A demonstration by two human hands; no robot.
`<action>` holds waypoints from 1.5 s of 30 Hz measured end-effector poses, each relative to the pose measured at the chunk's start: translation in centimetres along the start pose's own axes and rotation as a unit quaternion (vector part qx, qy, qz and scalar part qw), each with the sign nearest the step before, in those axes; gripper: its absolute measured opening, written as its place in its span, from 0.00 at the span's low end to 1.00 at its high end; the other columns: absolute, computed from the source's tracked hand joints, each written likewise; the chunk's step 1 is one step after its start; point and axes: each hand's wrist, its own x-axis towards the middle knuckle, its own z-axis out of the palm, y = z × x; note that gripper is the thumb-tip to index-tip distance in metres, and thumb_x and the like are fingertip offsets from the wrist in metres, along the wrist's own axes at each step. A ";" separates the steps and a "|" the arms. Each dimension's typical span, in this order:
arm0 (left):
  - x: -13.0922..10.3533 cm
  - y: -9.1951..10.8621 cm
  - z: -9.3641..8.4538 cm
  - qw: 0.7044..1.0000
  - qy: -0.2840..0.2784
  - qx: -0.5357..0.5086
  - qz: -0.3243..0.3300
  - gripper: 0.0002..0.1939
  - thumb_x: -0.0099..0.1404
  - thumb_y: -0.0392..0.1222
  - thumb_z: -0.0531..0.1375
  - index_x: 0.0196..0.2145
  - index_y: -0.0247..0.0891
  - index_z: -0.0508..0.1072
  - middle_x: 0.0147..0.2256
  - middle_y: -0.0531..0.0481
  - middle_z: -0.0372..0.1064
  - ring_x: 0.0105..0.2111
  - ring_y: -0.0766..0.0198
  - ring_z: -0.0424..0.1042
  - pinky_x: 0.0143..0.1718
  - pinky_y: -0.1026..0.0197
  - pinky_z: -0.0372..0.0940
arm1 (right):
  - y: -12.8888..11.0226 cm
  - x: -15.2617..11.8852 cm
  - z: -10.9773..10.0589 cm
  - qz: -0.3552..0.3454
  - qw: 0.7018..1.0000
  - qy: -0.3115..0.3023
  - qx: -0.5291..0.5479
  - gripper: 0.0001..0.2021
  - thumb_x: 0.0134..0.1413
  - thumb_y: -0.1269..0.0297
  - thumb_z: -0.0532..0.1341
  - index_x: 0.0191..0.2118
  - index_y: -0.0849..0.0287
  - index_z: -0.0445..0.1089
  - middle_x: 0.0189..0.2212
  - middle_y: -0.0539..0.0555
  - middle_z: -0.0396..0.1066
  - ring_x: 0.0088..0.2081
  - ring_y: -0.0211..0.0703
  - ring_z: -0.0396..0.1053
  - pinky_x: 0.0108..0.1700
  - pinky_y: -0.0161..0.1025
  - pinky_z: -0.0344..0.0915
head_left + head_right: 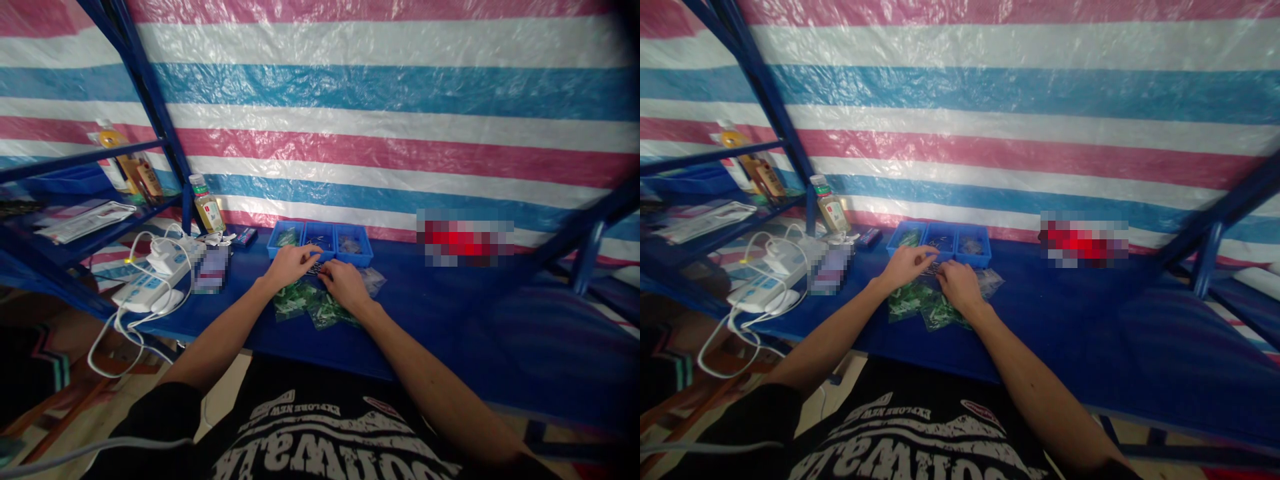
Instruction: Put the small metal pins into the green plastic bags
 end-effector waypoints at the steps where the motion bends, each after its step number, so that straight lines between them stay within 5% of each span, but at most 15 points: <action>1: 0.0 0.0 0.0 1.000 -0.005 -0.003 0.003 0.14 0.72 0.47 0.57 0.49 0.43 0.79 0.25 0.54 0.73 0.25 0.66 0.70 0.31 0.64 0.59 | 0.0 0.0 0.0 0.005 1.000 -0.002 -0.003 0.02 0.64 0.65 0.63 0.38 0.55 0.73 0.39 0.55 0.76 0.41 0.49 0.72 0.42 0.41 0.60; 10: -0.1 0.6 -0.2 0.999 -0.039 -0.009 0.011 0.15 0.73 0.48 0.57 0.49 0.41 0.79 0.25 0.53 0.74 0.25 0.67 0.69 0.30 0.66 0.56 | -0.1 0.2 0.1 0.034 0.999 -0.030 -0.021 0.08 0.68 0.65 0.57 0.40 0.55 0.75 0.40 0.55 0.75 0.42 0.47 0.71 0.41 0.38 0.60; 22: -0.2 0.3 -0.1 0.995 -0.082 -0.036 0.041 0.10 0.70 0.46 0.61 0.40 0.39 0.79 0.24 0.54 0.73 0.25 0.67 0.70 0.30 0.66 0.57 | 0.3 0.0 -1.8 -0.004 0.985 0.145 0.094 0.08 0.65 0.66 0.58 0.35 0.56 0.73 0.32 0.53 0.72 0.35 0.45 0.69 0.38 0.38 0.59; 38: -0.3 0.4 -0.2 0.996 -0.052 -0.049 0.055 0.09 0.70 0.44 0.60 0.44 0.38 0.76 0.24 0.55 0.72 0.25 0.67 0.70 0.29 0.66 0.59 | -0.1 -0.3 -2.0 -0.065 0.969 0.168 0.166 0.07 0.66 0.65 0.58 0.37 0.56 0.72 0.31 0.52 0.70 0.32 0.43 0.67 0.36 0.39 0.60; 45: -0.2 0.6 -0.4 0.995 -0.025 -0.056 0.076 0.07 0.69 0.39 0.60 0.38 0.37 0.78 0.29 0.52 0.75 0.28 0.66 0.71 0.31 0.65 0.62 | 0.0 -0.1 -1.8 -0.062 0.971 0.158 0.170 0.08 0.68 0.64 0.56 0.39 0.55 0.72 0.34 0.53 0.72 0.35 0.45 0.69 0.39 0.40 0.62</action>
